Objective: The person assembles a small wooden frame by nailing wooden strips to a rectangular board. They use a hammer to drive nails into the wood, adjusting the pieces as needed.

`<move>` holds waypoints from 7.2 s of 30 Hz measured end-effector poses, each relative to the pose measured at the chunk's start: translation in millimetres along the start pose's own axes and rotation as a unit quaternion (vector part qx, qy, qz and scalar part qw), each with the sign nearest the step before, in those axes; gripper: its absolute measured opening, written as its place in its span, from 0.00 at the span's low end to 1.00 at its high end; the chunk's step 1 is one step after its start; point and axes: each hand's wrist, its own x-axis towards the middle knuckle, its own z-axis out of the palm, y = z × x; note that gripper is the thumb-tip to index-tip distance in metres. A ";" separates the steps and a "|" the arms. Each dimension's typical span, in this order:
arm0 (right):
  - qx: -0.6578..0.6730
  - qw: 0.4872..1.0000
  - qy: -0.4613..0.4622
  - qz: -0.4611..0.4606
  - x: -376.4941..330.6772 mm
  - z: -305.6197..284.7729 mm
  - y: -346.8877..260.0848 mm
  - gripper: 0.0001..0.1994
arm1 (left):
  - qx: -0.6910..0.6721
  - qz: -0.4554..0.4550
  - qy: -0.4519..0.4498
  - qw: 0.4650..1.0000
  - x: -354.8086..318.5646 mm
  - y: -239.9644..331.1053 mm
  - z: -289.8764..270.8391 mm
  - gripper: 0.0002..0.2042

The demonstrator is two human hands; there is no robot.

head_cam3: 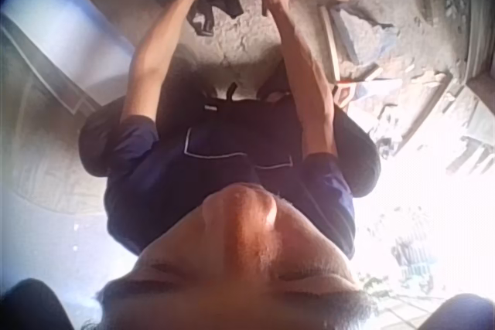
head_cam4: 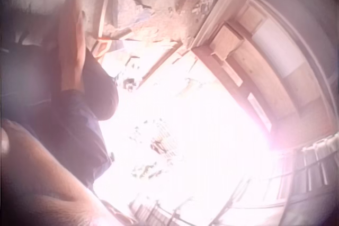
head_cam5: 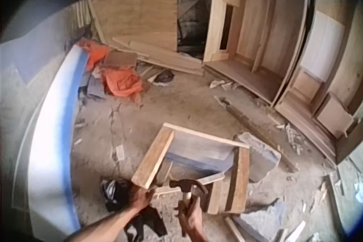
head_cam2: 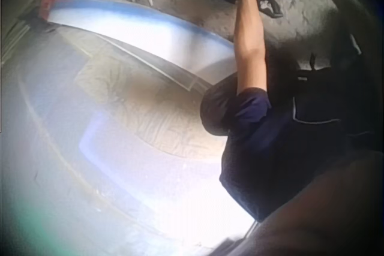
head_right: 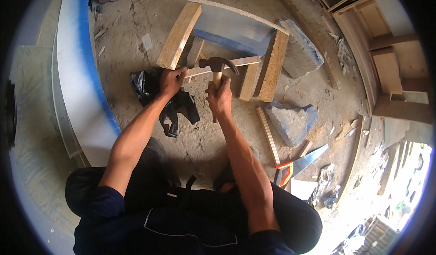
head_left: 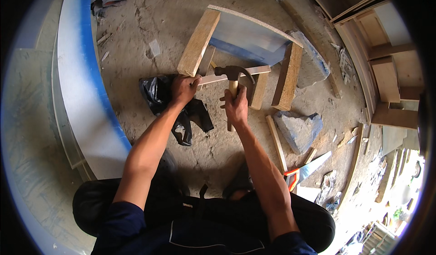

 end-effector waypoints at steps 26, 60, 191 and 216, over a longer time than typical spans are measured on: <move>-0.296 0.947 -0.064 -0.106 -1.6 42.5 -33.5 0.21 | 0.017 0.002 0.080 0.997 -13.7 0.5 11.1 0.05; -0.280 0.951 -0.030 -0.125 1.9 43.3 -36.3 0.20 | 0.017 0.010 0.054 0.998 -15.4 1.8 13.9 0.07; -0.252 0.964 -0.073 -0.041 0.1 52.2 -30.4 0.16 | 0.118 -0.041 -0.193 0.973 -5.7 -10.1 -19.2 0.13; -0.251 0.963 -0.052 -0.077 2.4 52.5 -29.6 0.15 | 0.088 -0.059 -0.170 0.980 -10.1 -14.5 -9.1 0.08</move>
